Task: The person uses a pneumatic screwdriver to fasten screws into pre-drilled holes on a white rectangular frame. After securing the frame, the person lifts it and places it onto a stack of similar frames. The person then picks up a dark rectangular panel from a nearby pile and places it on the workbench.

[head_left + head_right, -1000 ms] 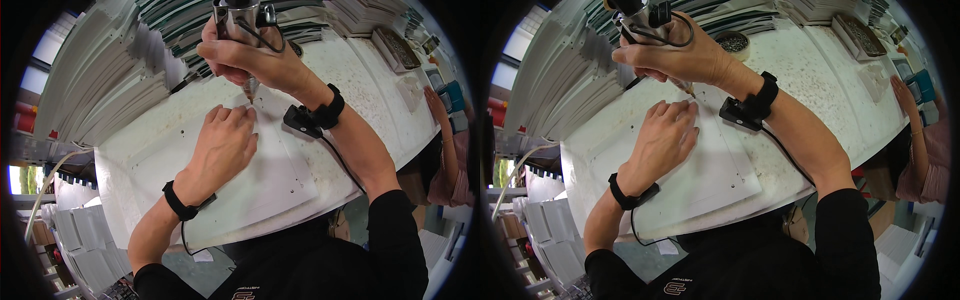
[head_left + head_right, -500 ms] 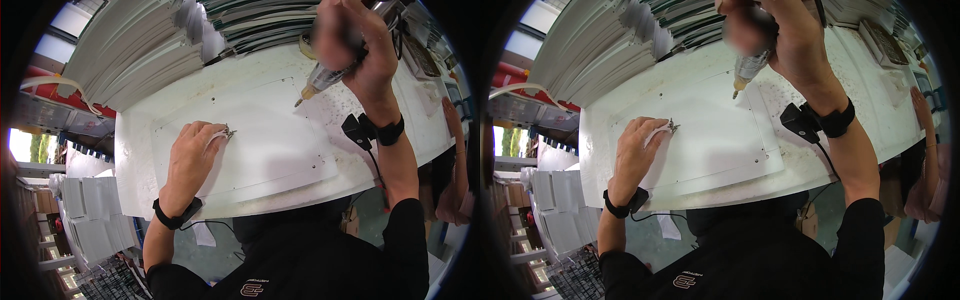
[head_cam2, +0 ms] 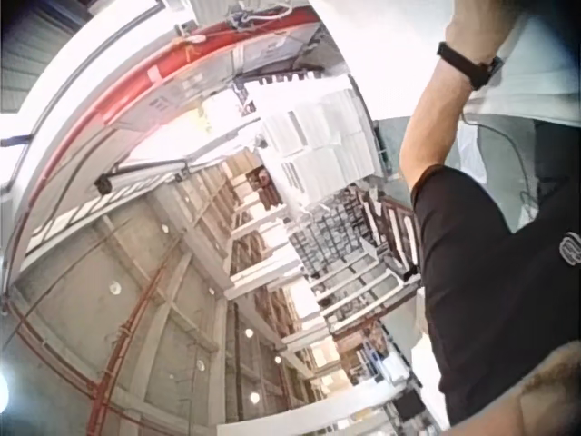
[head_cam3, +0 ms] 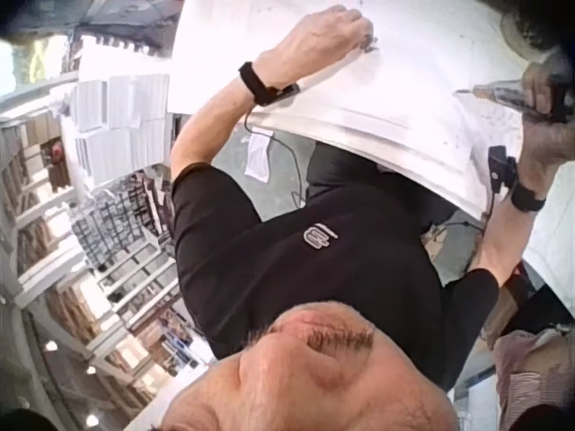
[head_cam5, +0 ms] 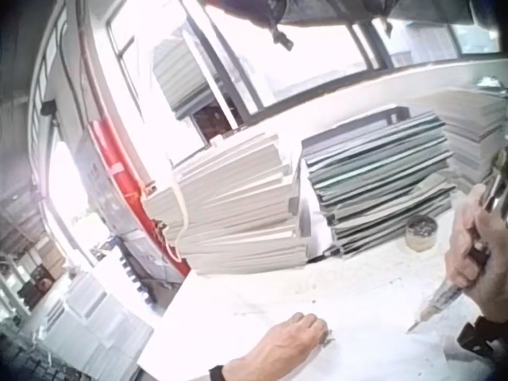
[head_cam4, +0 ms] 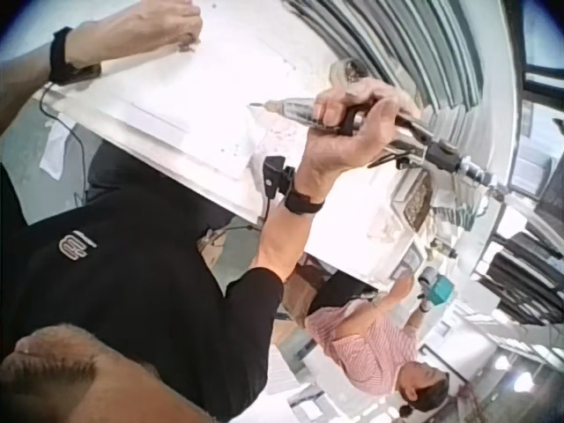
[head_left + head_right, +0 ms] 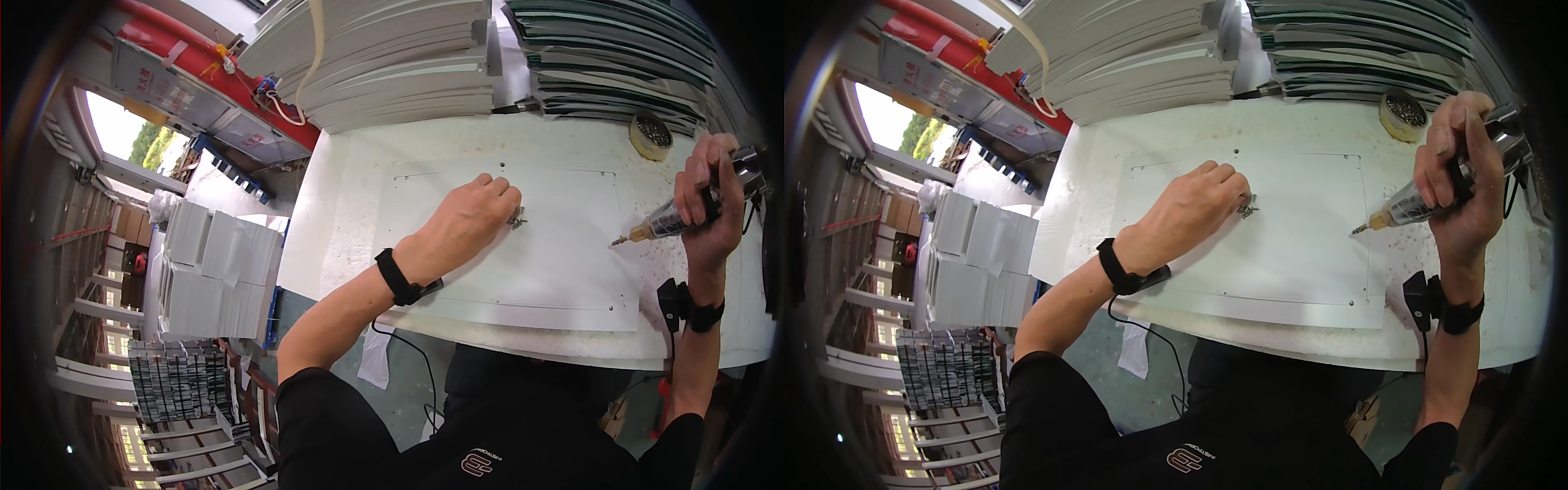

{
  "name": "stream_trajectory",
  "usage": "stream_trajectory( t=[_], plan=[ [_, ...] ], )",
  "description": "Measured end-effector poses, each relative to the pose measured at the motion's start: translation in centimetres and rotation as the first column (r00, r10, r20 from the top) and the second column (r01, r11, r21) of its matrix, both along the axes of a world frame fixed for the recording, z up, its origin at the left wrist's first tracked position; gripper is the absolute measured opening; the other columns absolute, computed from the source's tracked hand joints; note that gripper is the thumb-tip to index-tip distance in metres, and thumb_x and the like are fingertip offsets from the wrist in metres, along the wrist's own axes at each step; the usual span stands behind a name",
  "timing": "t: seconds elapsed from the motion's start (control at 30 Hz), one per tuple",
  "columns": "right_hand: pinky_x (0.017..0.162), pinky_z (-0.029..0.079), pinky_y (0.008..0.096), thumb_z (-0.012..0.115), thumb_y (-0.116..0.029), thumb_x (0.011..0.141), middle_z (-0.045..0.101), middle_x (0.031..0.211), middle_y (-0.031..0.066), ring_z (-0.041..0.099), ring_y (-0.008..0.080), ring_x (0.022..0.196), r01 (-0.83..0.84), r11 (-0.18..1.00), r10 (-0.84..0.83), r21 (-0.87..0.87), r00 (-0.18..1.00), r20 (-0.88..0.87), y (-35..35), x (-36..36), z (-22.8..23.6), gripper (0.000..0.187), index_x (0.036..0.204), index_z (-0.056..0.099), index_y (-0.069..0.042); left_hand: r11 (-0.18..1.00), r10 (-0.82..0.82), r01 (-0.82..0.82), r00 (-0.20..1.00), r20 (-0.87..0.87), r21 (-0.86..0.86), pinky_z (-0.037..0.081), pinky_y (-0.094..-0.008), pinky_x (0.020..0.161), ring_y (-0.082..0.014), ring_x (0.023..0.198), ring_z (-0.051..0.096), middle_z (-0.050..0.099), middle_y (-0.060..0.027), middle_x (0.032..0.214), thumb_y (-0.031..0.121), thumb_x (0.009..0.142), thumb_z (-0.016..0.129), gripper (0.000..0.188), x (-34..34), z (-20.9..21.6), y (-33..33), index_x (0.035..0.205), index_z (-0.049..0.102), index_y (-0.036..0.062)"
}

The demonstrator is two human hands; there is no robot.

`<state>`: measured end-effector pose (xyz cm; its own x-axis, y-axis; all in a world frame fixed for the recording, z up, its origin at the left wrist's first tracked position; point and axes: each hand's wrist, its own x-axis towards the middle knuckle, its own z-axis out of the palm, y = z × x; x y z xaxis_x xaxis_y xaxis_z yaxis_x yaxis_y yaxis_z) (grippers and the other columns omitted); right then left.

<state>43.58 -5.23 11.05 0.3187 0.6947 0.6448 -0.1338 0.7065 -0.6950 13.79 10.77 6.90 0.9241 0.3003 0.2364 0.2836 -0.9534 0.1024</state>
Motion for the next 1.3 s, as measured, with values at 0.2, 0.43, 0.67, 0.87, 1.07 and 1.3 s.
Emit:
stream_trajectory(
  t=[0.2,0.43,0.67,0.87,1.07,1.3],
  plan=[
    [0.042,0.038,0.018,0.042,-0.026,0.111,0.053,0.088,0.0019,0.038,0.001,0.047,0.025,0.999,-0.026,0.045,1.0,0.017,-0.2,0.2,0.6,0.022,0.107,0.048,-0.005,1.0,-0.004,0.006,0.994,0.112,-0.018,0.056,-0.0374,0.073,-0.0294,0.081,0.065,0.065,-0.0124,0.087,0.004,0.089,0.07,0.014,1.4,0.3,0.3,0.091,0.056,0.002],
    [0.047,0.042,0.0229,0.044,-0.025,0.109,0.053,0.092,0.0046,0.039,0.0061,0.052,-0.087,0.984,0.101,0.153,0.992,-0.081,-1.3,0.5,2.8,0.023,0.112,0.05,-0.003,0.588,0.197,0.047,0.96,0.199,-0.807,0.055,-0.0288,0.078,-0.0153,0.081,0.065,0.068,-0.007,0.092,0.005,0.095,0.069,0.015,4.6,0.4,-6.0,0.103,0.057,0.0007],
    [0.037,0.041,0.0296,0.043,-0.029,0.111,0.063,0.084,0.0097,0.044,0.0123,0.041,-0.116,0.978,0.167,0.172,0.931,-0.324,-1.3,-0.8,2.7,0.025,0.106,0.051,-0.006,-0.119,0.318,0.191,0.937,0.145,-0.974,0.058,-0.0298,0.091,-0.0115,0.098,0.064,0.062,-0.003,0.11,0.002,0.097,0.07,0.018,6.5,-2.6,-7.6,0.107,0.056,0.0069],
    [0.037,0.042,0.0299,0.046,-0.029,0.11,0.064,0.084,0.0101,0.046,0.0126,0.042,-0.181,0.971,0.227,0.155,0.899,-0.374,-1.1,-0.8,2.3,0.024,0.106,0.052,-0.006,-0.184,0.31,0.207,0.94,0.143,-0.961,0.057,-0.0296,0.093,-0.0105,0.102,0.063,0.06,-0.001,0.11,0.003,0.098,0.07,0.018,6.7,-2.6,-7.8,0.108,0.056,0.0085],
    [0.038,0.042,0.0294,0.047,-0.028,0.11,0.064,0.084,0.0103,0.046,0.0123,0.042,-0.2,0.966,0.251,0.166,0.888,-0.386,-0.7,-0.5,1.3,0.022,0.106,0.051,-0.007,-0.211,0.309,0.221,0.939,0.149,-0.952,0.056,-0.0293,0.092,-0.0105,0.101,0.062,0.06,-0.0005,0.109,0.003,0.098,0.07,0.018,7.0,-2.5,-7.8,0.108,0.056,0.0087],
    [0.036,0.041,0.0292,0.048,-0.029,0.11,0.062,0.081,0.0104,0.045,0.0122,0.041,-0.2,0.974,0.227,0.11,0.893,-0.388,-0.8,-0.8,1.8,0.024,0.103,0.051,-0.007,-0.138,0.295,0.22,0.94,0.172,-0.966,0.053,-0.0256,0.09,-0.0089,0.099,0.061,0.062,-0.002,0.105,0.001,0.099,0.065,0.016,7.4,-2.6,-8.1,0.111,0.055,0.0057]
  ],
)
